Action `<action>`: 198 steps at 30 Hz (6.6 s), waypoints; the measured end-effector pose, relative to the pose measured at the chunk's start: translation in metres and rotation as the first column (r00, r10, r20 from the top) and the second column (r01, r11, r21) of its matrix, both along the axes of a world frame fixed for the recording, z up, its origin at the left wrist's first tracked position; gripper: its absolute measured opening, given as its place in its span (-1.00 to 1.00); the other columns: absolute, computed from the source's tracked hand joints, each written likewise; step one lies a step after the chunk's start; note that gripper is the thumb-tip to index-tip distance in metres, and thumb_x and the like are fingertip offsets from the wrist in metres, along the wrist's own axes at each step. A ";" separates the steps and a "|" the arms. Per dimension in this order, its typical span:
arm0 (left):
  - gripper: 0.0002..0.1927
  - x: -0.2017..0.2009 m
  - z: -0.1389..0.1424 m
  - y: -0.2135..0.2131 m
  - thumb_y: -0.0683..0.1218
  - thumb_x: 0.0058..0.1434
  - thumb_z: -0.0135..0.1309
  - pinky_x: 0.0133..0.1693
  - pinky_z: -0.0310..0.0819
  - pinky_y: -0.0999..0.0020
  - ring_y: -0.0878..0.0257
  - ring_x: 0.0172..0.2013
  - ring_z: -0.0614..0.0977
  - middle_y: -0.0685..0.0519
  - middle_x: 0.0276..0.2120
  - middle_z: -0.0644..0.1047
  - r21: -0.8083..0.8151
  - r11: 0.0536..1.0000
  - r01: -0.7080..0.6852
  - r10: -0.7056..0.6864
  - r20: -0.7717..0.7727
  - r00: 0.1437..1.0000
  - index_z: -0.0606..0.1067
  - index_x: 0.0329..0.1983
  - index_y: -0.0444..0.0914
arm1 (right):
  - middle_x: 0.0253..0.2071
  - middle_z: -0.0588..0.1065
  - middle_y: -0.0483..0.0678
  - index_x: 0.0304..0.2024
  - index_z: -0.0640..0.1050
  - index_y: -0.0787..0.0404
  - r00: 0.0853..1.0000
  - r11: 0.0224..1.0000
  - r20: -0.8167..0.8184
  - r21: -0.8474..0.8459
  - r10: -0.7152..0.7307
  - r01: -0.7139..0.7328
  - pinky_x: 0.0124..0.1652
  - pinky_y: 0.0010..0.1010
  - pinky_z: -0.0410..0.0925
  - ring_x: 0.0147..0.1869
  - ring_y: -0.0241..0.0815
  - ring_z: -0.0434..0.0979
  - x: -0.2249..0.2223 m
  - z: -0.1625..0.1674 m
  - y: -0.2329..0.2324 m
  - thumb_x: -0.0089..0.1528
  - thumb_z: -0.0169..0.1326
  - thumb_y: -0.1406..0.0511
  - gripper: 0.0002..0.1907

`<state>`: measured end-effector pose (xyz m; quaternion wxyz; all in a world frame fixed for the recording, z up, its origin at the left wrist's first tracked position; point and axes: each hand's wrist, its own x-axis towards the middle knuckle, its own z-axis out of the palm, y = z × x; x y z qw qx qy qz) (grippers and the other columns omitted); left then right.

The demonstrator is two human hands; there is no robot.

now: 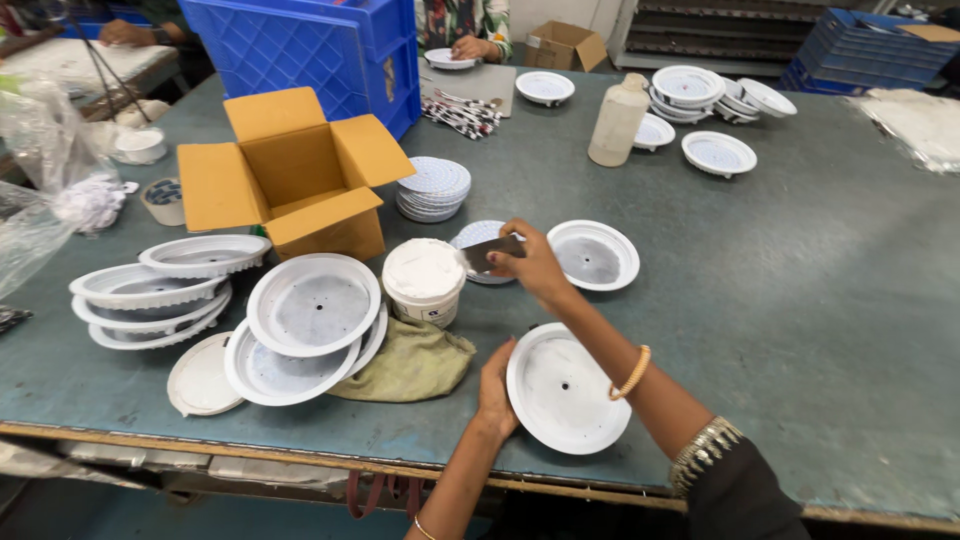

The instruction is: The person repeatedly picks up white circular plastic parts, rubs their surfaces with a small rectangular abrasive block, and places them into a cardboard box. The person occasionally dips the block into a white tub on the table before continuing to rub the parts.

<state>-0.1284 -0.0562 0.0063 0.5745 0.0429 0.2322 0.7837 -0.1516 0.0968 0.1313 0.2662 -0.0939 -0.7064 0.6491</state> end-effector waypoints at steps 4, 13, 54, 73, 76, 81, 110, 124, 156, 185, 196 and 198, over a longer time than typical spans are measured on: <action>-0.46 0.001 -0.002 0.000 0.19 0.37 -0.13 0.07 0.53 0.15 0.06 -0.04 0.66 -0.13 -0.07 0.63 0.042 0.999 -0.035 0.036 -0.032 0.999 0.53 0.05 -0.35 | -0.04 0.55 0.07 0.01 0.55 0.32 0.999 0.998 0.025 -0.058 -0.020 0.022 -0.03 -0.28 0.60 -0.03 -0.19 0.64 0.080 0.009 0.013 0.25 0.16 0.44 -0.74; -0.49 0.005 -0.004 0.001 0.14 0.37 -0.11 0.09 0.51 0.20 0.10 -0.01 0.65 -0.10 -0.02 0.63 -0.004 1.000 0.007 -0.007 0.001 1.000 0.52 0.10 -0.33 | -0.23 0.66 0.14 -0.07 0.68 0.31 0.824 0.718 0.161 0.598 -0.544 0.357 -0.20 -0.31 0.48 -0.26 -0.06 0.71 0.195 -0.033 -0.045 0.20 0.14 0.38 -0.73; -0.65 0.017 0.022 -0.016 0.08 0.39 -0.11 0.12 0.47 0.29 0.27 0.07 0.54 0.05 -0.04 0.50 0.157 0.985 0.067 -0.037 -0.184 0.982 0.38 0.13 -0.16 | -0.13 0.61 0.16 -0.06 0.62 0.30 0.788 0.594 0.055 0.689 -0.613 0.414 -0.07 -0.22 0.45 -0.08 0.11 0.65 0.172 -0.012 -0.094 0.20 0.07 0.43 -0.74; -0.58 0.017 0.011 -0.009 0.07 0.36 -0.04 0.17 0.43 0.25 0.23 0.11 0.53 0.02 0.06 0.52 0.160 0.986 0.040 -0.026 -0.085 0.996 0.40 0.21 -0.21 | -0.07 0.61 0.03 -0.10 0.62 0.23 0.915 0.535 0.077 0.829 -0.396 0.162 0.03 -0.19 0.40 0.01 0.06 0.59 0.221 -0.011 -0.074 0.13 0.10 0.51 -0.71; -0.59 0.018 0.010 -0.009 0.07 0.37 -0.02 0.16 0.43 0.26 0.25 0.11 0.53 0.04 0.06 0.51 0.165 0.986 0.040 -0.025 -0.090 0.996 0.40 0.20 -0.20 | -0.09 0.60 0.05 -0.09 0.62 0.23 0.904 0.481 0.004 0.848 -0.428 0.224 0.02 -0.18 0.41 0.02 0.09 0.58 0.205 -0.012 -0.060 0.17 0.09 0.51 -0.73; -0.60 0.018 0.010 -0.010 0.07 0.36 0.00 0.15 0.45 0.30 0.28 0.11 0.52 0.08 0.05 0.51 0.172 0.984 0.036 -0.020 -0.092 0.996 0.39 0.19 -0.17 | -0.09 0.60 0.06 -0.12 0.62 0.23 0.870 0.491 0.065 0.844 -0.489 0.213 -0.01 -0.18 0.42 0.01 0.09 0.59 0.214 -0.021 -0.078 0.07 0.09 0.51 -0.67; -0.08 -0.067 0.063 0.155 0.16 0.11 0.25 0.40 -0.11 -0.12 -0.34 0.43 0.06 -0.54 0.39 0.09 0.189 0.534 -0.824 -0.349 -0.839 -0.418 0.21 0.39 -0.43 | -0.02 0.54 0.20 0.04 0.49 0.57 0.847 0.568 -0.020 -0.750 -0.532 0.339 0.15 -0.15 0.41 0.10 0.04 0.56 0.308 -0.105 -0.034 0.23 0.01 0.45 -0.65; 0.34 -0.066 0.106 0.169 0.37 -0.18 0.43 0.27 -0.43 -0.56 -0.48 0.42 -0.12 -0.61 0.38 -0.05 -0.078 0.612 -0.787 -0.387 -0.897 -0.213 -0.03 0.54 -0.14 | 0.05 0.52 0.14 0.08 0.46 0.50 0.778 0.461 -0.100 -0.849 -0.620 0.259 0.25 -0.09 0.37 0.19 0.03 0.52 0.328 -0.068 -0.028 0.24 0.01 0.42 -0.63; 0.12 0.087 0.076 -0.063 0.52 0.14 -0.07 0.32 0.22 -0.09 -0.15 0.31 0.38 -0.32 0.35 0.29 0.434 0.901 -0.027 -0.056 0.178 0.982 0.08 0.47 -0.38 | 0.28 0.48 0.15 0.23 0.51 0.27 0.879 0.591 -0.048 0.723 -0.475 0.359 0.31 -0.16 0.28 0.43 0.08 0.41 0.223 0.003 -0.202 0.06 -0.10 0.60 -0.35; 0.10 0.015 0.018 -0.082 0.53 0.12 -0.10 0.23 0.34 -0.20 -0.29 0.31 0.35 -0.44 0.33 0.26 0.439 0.888 -0.138 0.042 0.223 0.974 0.08 0.48 -0.31 | -0.22 0.64 0.05 -0.15 0.65 0.14 0.932 0.441 0.327 0.867 -0.155 -0.231 -0.14 -0.15 0.44 -0.11 0.06 0.64 -0.021 0.049 -0.073 0.19 0.05 0.45 -0.76; 0.12 0.015 0.019 -0.081 0.54 0.11 -0.09 0.22 0.34 -0.20 -0.31 0.31 0.34 -0.46 0.33 0.24 0.426 0.893 -0.147 0.035 0.261 0.965 0.07 0.47 -0.32 | -0.19 0.66 0.04 -0.03 0.63 0.27 0.988 0.850 0.125 0.527 -0.094 0.014 -0.11 -0.38 0.46 -0.14 -0.19 0.65 -0.006 0.015 -0.033 0.23 0.11 0.46 -0.75; 0.11 0.015 0.019 -0.081 0.54 0.10 -0.09 0.23 0.33 -0.21 -0.31 0.31 0.33 -0.45 0.33 0.24 0.411 0.900 -0.146 0.027 0.280 0.960 0.08 0.47 -0.30 | -0.13 0.63 0.04 0.00 0.60 0.32 0.996 0.948 0.086 0.317 -0.009 -0.018 -0.07 -0.40 0.51 -0.09 -0.21 0.63 -0.004 0.009 -0.026 0.26 0.09 0.46 -0.75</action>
